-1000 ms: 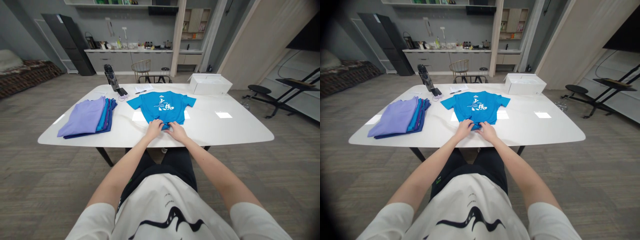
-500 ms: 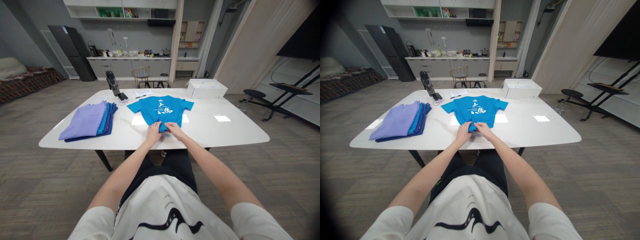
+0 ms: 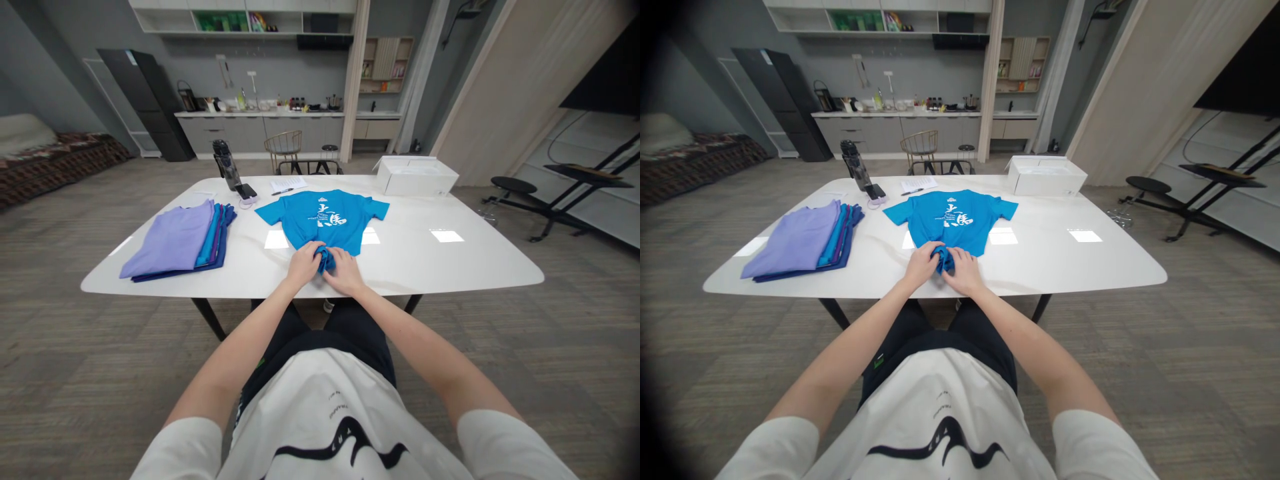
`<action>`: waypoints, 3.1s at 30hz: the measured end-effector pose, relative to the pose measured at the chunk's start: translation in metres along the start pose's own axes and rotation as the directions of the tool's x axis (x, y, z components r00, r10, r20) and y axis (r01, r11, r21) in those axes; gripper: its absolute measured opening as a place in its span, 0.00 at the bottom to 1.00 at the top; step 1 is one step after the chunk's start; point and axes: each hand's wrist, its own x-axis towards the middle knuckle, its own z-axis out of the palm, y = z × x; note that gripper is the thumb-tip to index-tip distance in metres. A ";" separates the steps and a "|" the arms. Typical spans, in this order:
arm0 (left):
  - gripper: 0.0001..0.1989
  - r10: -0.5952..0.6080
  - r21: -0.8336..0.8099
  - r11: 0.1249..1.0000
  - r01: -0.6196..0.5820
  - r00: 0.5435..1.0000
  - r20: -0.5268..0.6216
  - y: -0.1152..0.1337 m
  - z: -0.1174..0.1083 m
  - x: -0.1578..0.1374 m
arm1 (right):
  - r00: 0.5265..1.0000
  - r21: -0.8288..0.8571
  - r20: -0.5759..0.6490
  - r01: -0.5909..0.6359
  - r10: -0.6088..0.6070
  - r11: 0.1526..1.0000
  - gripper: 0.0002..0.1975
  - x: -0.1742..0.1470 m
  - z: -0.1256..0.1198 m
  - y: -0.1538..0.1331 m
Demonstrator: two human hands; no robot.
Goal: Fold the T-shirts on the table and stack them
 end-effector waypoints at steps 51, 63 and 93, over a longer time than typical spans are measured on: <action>0.11 -0.437 0.615 0.787 0.038 0.738 0.514 -0.029 -0.066 -0.039 | 0.780 -0.293 0.528 -0.203 0.335 0.934 0.08 -0.022 -0.111 0.115; 0.17 -0.144 0.524 0.840 -0.139 0.875 0.462 -0.007 -0.028 -0.062 | 0.762 -0.326 0.531 -0.220 0.370 0.920 0.15 -0.055 -0.101 0.117; 0.20 0.041 0.117 0.986 -0.120 0.848 0.528 0.014 -0.024 -0.064 | 0.575 -0.028 0.730 -0.516 0.370 0.856 0.19 -0.066 -0.120 0.119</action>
